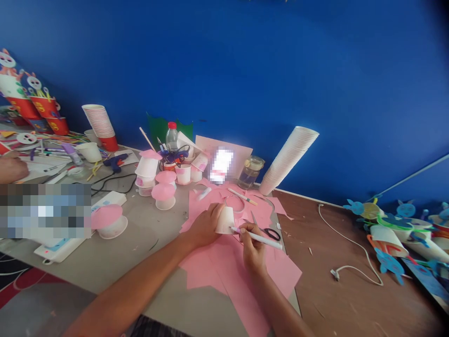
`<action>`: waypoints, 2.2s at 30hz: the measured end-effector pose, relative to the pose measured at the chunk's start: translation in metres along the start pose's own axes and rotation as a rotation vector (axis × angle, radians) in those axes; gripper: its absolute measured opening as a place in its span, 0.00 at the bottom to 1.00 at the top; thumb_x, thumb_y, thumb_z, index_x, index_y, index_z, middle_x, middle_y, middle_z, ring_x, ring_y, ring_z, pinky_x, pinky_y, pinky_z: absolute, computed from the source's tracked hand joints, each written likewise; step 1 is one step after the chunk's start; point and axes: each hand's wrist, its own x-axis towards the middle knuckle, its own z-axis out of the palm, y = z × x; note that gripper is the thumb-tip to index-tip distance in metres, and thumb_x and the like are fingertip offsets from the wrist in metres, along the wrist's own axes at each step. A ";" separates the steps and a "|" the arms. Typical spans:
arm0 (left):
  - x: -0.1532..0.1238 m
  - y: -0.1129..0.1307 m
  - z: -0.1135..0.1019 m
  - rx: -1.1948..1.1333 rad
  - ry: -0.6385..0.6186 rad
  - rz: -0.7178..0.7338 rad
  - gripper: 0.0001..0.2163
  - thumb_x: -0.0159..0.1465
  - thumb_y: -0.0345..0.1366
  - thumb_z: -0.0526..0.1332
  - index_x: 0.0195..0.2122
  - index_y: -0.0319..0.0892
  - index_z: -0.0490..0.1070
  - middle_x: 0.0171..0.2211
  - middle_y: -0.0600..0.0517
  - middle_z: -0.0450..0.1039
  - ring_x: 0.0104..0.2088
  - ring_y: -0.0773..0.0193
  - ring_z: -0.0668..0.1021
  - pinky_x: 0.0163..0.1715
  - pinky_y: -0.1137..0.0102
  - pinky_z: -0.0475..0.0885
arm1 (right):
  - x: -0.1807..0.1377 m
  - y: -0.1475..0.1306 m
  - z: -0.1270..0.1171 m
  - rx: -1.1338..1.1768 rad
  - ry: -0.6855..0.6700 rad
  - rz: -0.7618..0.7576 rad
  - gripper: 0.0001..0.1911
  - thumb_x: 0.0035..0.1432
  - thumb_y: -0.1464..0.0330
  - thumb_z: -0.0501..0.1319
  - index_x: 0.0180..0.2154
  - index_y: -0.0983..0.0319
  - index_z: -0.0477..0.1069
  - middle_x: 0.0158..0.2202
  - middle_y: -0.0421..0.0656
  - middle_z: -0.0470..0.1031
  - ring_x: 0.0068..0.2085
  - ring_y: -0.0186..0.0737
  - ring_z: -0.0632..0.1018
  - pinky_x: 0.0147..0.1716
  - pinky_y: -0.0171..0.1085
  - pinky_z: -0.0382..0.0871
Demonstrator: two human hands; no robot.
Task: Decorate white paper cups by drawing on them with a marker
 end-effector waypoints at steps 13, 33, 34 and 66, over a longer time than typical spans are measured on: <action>0.000 -0.001 -0.001 0.024 -0.030 -0.015 0.27 0.61 0.39 0.58 0.59 0.42 0.51 0.55 0.40 0.63 0.51 0.48 0.75 0.45 0.56 0.73 | 0.000 -0.001 0.000 0.007 0.001 0.009 0.10 0.57 0.63 0.59 0.27 0.60 0.68 0.21 0.36 0.63 0.24 0.35 0.66 0.25 0.34 0.61; 0.000 -0.001 -0.001 0.009 -0.019 0.007 0.25 0.62 0.40 0.58 0.58 0.43 0.52 0.54 0.40 0.63 0.50 0.49 0.75 0.44 0.58 0.73 | -0.001 -0.002 -0.001 0.008 -0.012 0.017 0.10 0.58 0.62 0.59 0.27 0.60 0.69 0.22 0.36 0.64 0.25 0.35 0.66 0.26 0.35 0.61; 0.000 0.000 -0.001 0.008 -0.020 0.004 0.25 0.62 0.40 0.58 0.58 0.43 0.52 0.54 0.40 0.63 0.50 0.49 0.75 0.44 0.57 0.73 | -0.001 -0.002 -0.001 0.008 -0.013 0.017 0.10 0.58 0.62 0.59 0.27 0.60 0.69 0.22 0.36 0.64 0.25 0.35 0.66 0.25 0.35 0.61; 0.000 -0.001 0.001 0.000 -0.003 -0.003 0.27 0.61 0.42 0.59 0.59 0.43 0.51 0.53 0.40 0.64 0.50 0.48 0.75 0.43 0.56 0.74 | 0.000 -0.003 -0.001 -0.002 -0.015 0.010 0.10 0.57 0.62 0.59 0.27 0.60 0.69 0.21 0.36 0.63 0.24 0.35 0.66 0.24 0.34 0.60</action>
